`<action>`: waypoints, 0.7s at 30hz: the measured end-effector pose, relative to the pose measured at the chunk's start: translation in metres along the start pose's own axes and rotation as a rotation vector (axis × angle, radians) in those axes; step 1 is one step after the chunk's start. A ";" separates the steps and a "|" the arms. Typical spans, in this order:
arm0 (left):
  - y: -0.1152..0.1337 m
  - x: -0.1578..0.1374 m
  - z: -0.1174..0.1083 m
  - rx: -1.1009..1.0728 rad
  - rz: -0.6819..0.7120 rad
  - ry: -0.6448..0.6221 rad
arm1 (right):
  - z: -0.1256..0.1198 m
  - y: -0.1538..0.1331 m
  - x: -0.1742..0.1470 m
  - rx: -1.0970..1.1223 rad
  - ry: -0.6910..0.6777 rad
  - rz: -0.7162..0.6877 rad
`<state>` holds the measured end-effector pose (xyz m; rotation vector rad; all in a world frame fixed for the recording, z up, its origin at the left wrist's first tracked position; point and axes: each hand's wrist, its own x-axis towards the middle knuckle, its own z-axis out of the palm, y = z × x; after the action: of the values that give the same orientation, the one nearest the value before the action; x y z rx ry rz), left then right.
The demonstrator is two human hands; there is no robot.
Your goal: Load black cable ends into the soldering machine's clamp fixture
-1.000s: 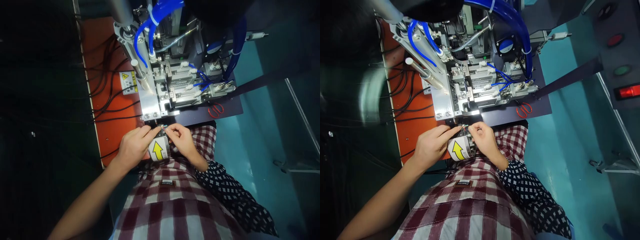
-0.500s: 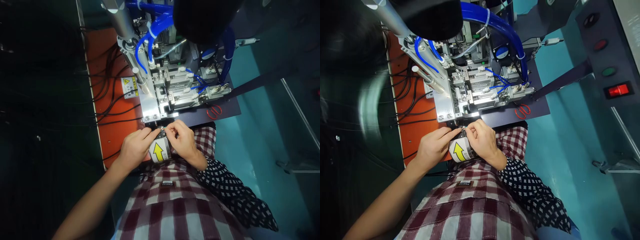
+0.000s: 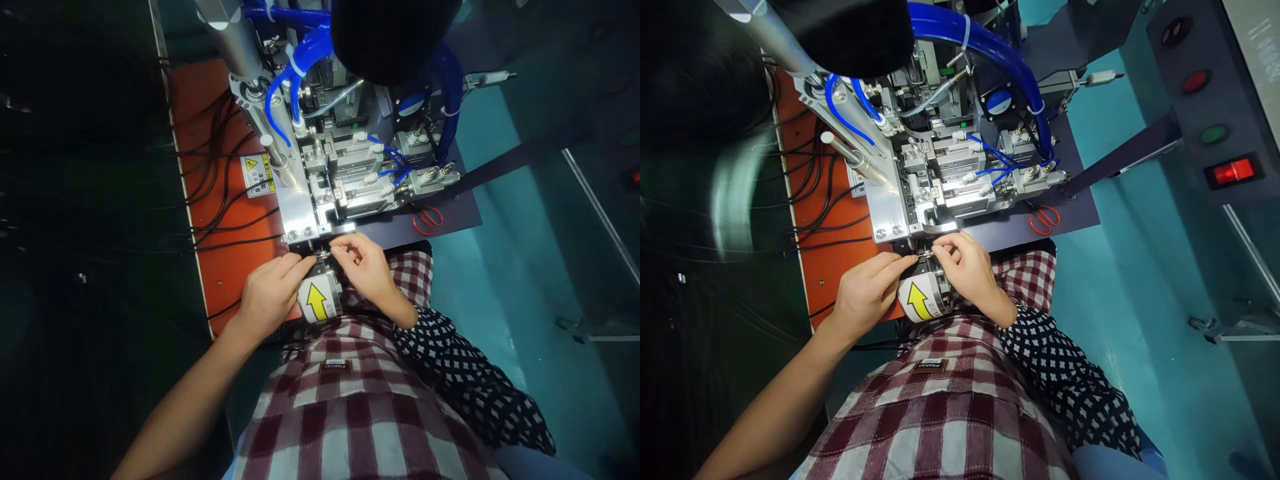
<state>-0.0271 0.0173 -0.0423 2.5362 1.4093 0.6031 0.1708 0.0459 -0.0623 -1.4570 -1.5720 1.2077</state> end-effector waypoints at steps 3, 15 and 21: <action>0.001 0.000 -0.001 0.021 -0.003 -0.006 | 0.004 -0.007 0.002 -0.019 0.013 -0.019; 0.002 0.003 -0.001 0.140 0.023 -0.027 | 0.012 0.000 0.000 0.131 0.014 0.076; 0.005 0.003 -0.003 0.246 0.004 -0.022 | 0.011 0.010 0.008 0.448 -0.126 0.338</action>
<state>-0.0231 0.0175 -0.0370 2.7220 1.5577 0.4236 0.1631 0.0508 -0.0767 -1.3951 -1.0546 1.7459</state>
